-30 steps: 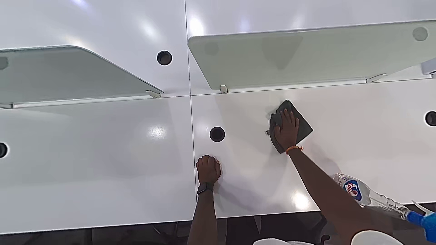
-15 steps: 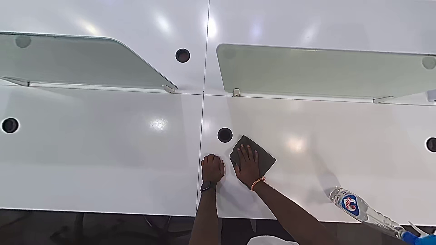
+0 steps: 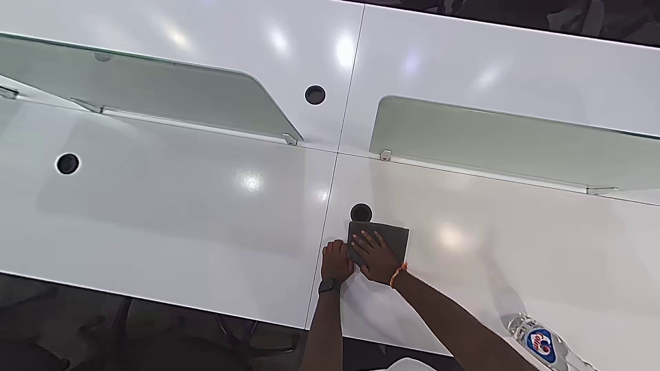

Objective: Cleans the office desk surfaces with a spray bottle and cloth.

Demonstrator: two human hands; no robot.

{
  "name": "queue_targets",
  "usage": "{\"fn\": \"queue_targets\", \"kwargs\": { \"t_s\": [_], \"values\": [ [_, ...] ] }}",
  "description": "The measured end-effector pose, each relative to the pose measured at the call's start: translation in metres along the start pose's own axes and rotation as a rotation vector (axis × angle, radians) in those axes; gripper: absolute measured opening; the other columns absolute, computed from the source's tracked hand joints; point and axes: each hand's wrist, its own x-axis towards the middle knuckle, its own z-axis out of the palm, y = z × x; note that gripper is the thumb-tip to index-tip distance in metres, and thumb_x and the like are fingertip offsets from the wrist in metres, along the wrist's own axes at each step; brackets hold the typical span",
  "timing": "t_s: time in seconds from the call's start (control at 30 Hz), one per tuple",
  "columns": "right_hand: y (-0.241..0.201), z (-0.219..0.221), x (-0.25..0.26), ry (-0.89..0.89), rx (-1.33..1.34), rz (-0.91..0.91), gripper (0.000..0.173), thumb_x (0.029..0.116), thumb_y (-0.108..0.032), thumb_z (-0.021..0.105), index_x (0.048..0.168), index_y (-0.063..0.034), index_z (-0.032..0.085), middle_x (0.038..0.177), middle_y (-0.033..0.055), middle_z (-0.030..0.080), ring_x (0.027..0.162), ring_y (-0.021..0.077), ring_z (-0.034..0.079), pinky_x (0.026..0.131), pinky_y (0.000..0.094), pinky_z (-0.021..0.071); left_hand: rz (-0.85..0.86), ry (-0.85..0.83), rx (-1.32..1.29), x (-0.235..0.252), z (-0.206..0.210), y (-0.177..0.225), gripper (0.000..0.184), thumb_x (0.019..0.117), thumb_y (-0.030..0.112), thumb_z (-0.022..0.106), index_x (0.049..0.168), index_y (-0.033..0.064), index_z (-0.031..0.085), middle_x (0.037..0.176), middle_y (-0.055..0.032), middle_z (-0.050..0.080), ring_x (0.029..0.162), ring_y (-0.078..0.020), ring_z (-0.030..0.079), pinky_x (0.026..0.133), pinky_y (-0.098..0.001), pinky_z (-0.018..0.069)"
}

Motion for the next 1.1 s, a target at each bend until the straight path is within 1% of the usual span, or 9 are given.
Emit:
{"fn": "queue_targets", "kwargs": {
  "t_s": [0.17,0.53,0.67,0.77,0.83,0.93,1.0,1.07,1.1],
  "values": [
    [0.000,-0.003,0.024,0.024,0.018,-0.022,0.076,0.0873,-0.040,0.060,0.157,-0.0171,0.040,0.169,-0.0010,0.029,0.157,0.0274,0.021,0.123,0.0625,0.0150,-0.027,0.021,-0.028,0.000,0.000,0.000,0.043,0.0841,0.034,0.054,0.105,0.0018,0.072,0.115,-0.0187,0.069,0.106,-0.0381,0.065,0.087,-0.0536,0.0517],
    [0.005,-0.007,0.040,0.044,0.027,-0.039,0.071,0.0877,-0.039,0.059,0.155,-0.0214,0.043,0.168,-0.0046,0.031,0.157,0.0232,0.021,0.124,0.0597,0.0142,-0.058,0.076,-0.025,0.002,0.005,-0.001,0.045,0.0903,0.036,0.047,0.104,0.0024,0.072,0.112,-0.0170,0.069,0.105,-0.0361,0.066,0.087,-0.0517,0.0521],
    [0.008,-0.011,0.022,0.060,0.123,-0.017,0.052,0.0905,-0.030,0.060,0.142,-0.0191,0.057,0.162,-0.0035,0.041,0.155,0.0223,0.028,0.125,0.0569,0.0165,-0.101,0.066,-0.030,0.002,0.000,-0.001,0.041,0.0890,0.035,0.050,0.103,0.0035,0.073,0.115,-0.0199,0.068,0.107,-0.0394,0.065,0.089,-0.0551,0.0515],
    [0.014,-0.010,-0.019,0.019,0.141,0.012,0.048,0.0870,-0.023,0.064,0.135,-0.0172,0.062,0.161,-0.0029,0.042,0.155,0.0244,0.028,0.124,0.0603,0.0179,-0.099,0.081,-0.010,0.002,0.004,0.001,0.038,0.0932,0.033,0.046,0.101,0.0062,0.072,0.114,-0.0179,0.069,0.107,-0.0377,0.065,0.088,-0.0537,0.0521],
    [0.008,-0.017,-0.035,-0.032,0.158,0.044,0.050,0.0858,-0.031,0.063,0.134,-0.0179,0.062,0.161,-0.0042,0.042,0.155,0.0230,0.026,0.124,0.0613,0.0152,-0.101,0.088,0.001,0.002,0.005,-0.002,0.039,0.0945,0.034,0.044,0.101,0.0074,0.072,0.113,-0.0165,0.069,0.106,-0.0365,0.065,0.088,-0.0526,0.0522],
    [-0.009,-0.050,-0.019,-0.021,0.184,0.166,0.055,0.0963,-0.055,0.049,0.135,-0.0178,0.062,0.148,-0.0003,0.056,0.146,0.0203,0.042,0.123,0.0576,0.0207,-0.105,0.061,-0.019,0.000,0.003,-0.001,0.039,0.0952,0.034,0.043,0.102,0.0078,0.072,0.114,-0.0165,0.068,0.108,-0.0366,0.065,0.088,-0.0518,0.0522],
    [-0.015,-0.067,0.013,0.085,0.200,0.233,0.055,0.0999,-0.049,0.046,0.140,-0.0138,0.058,0.152,0.0050,0.053,0.148,0.0216,0.041,0.124,0.0530,0.0232,-0.105,0.062,-0.037,0.001,0.002,-0.001,0.040,0.0953,0.034,0.043,0.103,0.0075,0.072,0.114,-0.0172,0.068,0.108,-0.0368,0.064,0.089,-0.0526,0.0518],
    [-0.014,-0.071,0.049,0.103,0.193,0.284,0.052,0.1030,-0.039,0.044,0.145,-0.0101,0.052,0.155,0.0063,0.051,0.151,0.0218,0.036,0.127,0.0537,0.0159,-0.104,0.072,-0.026,0.002,0.002,-0.002,0.041,0.0952,0.035,0.043,0.103,0.0080,0.072,0.114,-0.0164,0.068,0.107,-0.0362,0.065,0.089,-0.0520,0.0520],
    [-0.011,-0.071,0.064,0.044,0.165,0.314,0.051,0.1045,-0.036,0.042,0.147,-0.0092,0.050,0.151,0.0069,0.054,0.149,0.0221,0.040,0.128,0.0549,0.0120,-0.100,0.077,-0.023,0.002,0.003,-0.002,0.041,0.0951,0.035,0.043,0.102,0.0082,0.072,0.113,-0.0161,0.069,0.107,-0.0361,0.065,0.089,-0.0517,0.0519]
  ]
}}
